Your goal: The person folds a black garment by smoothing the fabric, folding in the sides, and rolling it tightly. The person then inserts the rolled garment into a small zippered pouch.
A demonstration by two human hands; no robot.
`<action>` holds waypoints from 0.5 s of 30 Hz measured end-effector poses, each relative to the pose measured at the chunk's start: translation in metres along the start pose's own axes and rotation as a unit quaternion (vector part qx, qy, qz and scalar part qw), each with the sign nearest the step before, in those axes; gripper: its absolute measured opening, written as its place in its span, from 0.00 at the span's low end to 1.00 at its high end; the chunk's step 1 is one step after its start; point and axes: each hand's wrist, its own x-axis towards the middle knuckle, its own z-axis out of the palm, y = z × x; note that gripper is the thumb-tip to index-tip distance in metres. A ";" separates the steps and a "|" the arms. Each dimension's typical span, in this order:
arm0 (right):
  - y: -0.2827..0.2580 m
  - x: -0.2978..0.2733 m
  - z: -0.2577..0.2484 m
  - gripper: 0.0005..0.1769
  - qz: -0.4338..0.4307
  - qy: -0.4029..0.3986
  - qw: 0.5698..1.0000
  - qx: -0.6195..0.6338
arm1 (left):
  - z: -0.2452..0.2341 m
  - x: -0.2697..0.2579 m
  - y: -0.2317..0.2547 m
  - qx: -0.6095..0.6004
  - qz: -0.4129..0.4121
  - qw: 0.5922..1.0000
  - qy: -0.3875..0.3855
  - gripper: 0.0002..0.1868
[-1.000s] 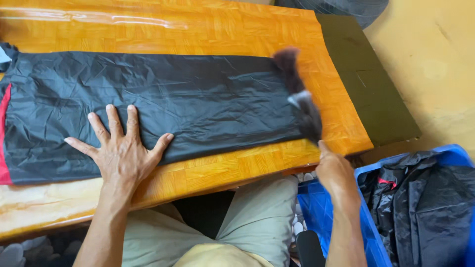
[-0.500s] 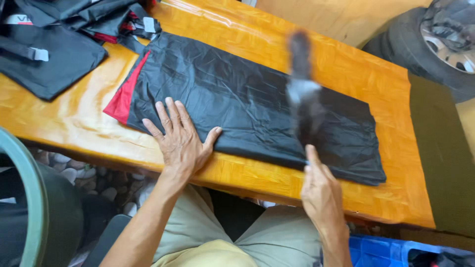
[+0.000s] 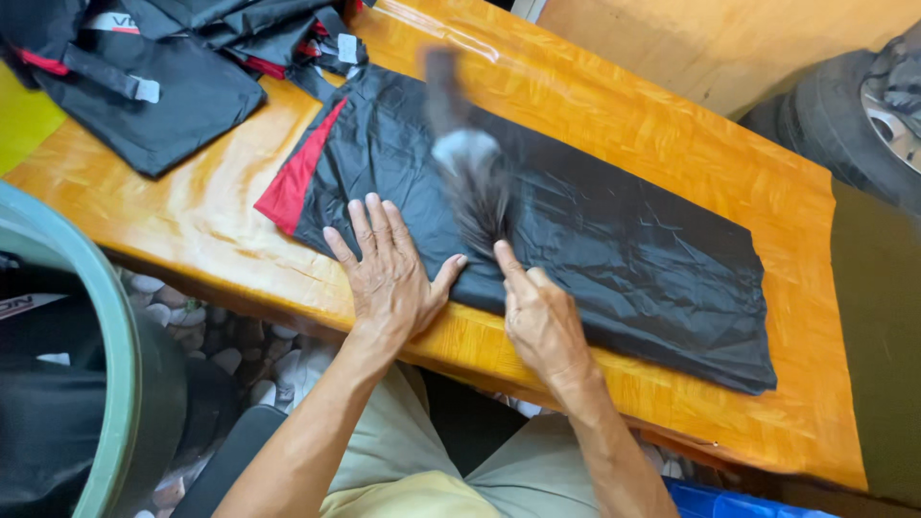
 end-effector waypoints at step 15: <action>0.159 -0.172 -0.051 0.41 0.463 -0.060 0.874 -0.131 | 0.010 -0.008 -0.023 0.051 0.143 0.978 0.139 0.69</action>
